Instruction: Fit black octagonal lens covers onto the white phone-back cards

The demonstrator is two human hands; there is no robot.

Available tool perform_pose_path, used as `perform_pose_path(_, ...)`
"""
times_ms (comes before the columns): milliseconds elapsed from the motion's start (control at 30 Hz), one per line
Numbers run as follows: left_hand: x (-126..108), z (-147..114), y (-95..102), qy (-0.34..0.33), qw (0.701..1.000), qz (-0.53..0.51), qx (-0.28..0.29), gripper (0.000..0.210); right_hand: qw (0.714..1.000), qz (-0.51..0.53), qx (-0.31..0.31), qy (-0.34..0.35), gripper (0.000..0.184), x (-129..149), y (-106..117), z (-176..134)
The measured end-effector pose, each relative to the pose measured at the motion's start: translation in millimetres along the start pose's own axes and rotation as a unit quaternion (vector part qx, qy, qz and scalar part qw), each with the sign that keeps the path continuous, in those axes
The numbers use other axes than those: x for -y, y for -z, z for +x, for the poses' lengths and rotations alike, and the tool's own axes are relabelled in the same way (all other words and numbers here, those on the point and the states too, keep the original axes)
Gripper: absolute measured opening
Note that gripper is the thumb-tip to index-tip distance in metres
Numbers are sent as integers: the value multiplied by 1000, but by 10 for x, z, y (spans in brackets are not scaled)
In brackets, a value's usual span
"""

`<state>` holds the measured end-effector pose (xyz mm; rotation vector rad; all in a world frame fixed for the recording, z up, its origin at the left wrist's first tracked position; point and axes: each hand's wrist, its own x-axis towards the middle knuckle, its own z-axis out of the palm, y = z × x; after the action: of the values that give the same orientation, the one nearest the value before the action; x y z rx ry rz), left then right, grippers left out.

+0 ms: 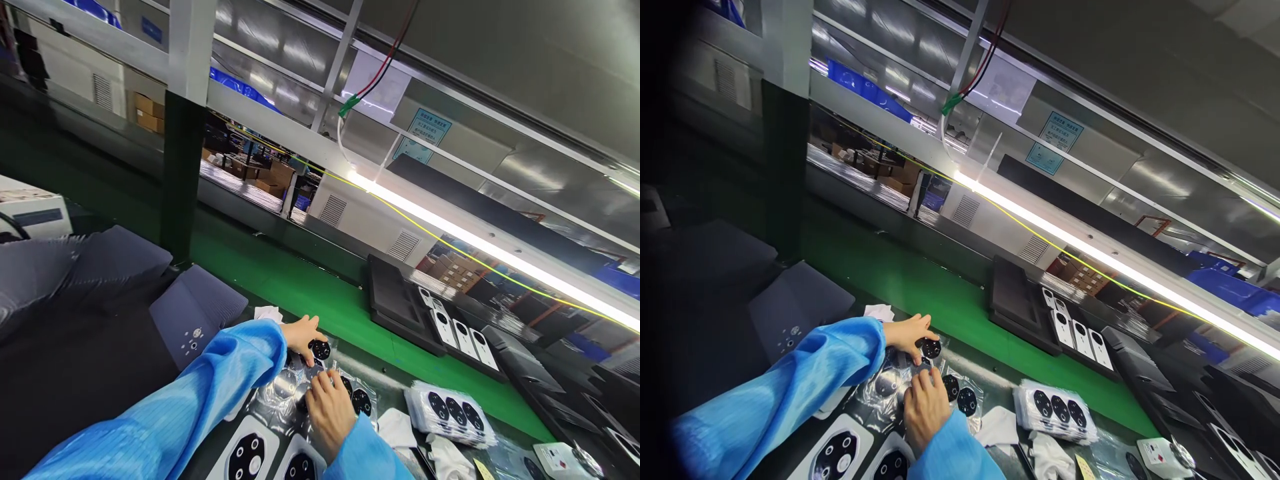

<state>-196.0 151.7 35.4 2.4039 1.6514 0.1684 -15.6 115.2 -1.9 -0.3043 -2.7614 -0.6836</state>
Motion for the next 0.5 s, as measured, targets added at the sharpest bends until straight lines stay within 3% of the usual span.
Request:
perform_pose_path(233, -14, -31, 29, -8, 1000, -7, 17, 34, 997, 29, -51, -50, 12, 439, 68, -131)
perform_pose_path(367, -4, -50, 12, -8, 1000, -16, 11, 34, 974, 73, -191, -102, 24, 664, 13, -214)
perform_pose_path(500, 11, -43, -11, -4, 1000, -22, 6, 34, 949, 74, -296, -74, 30, 907, 106, -183)
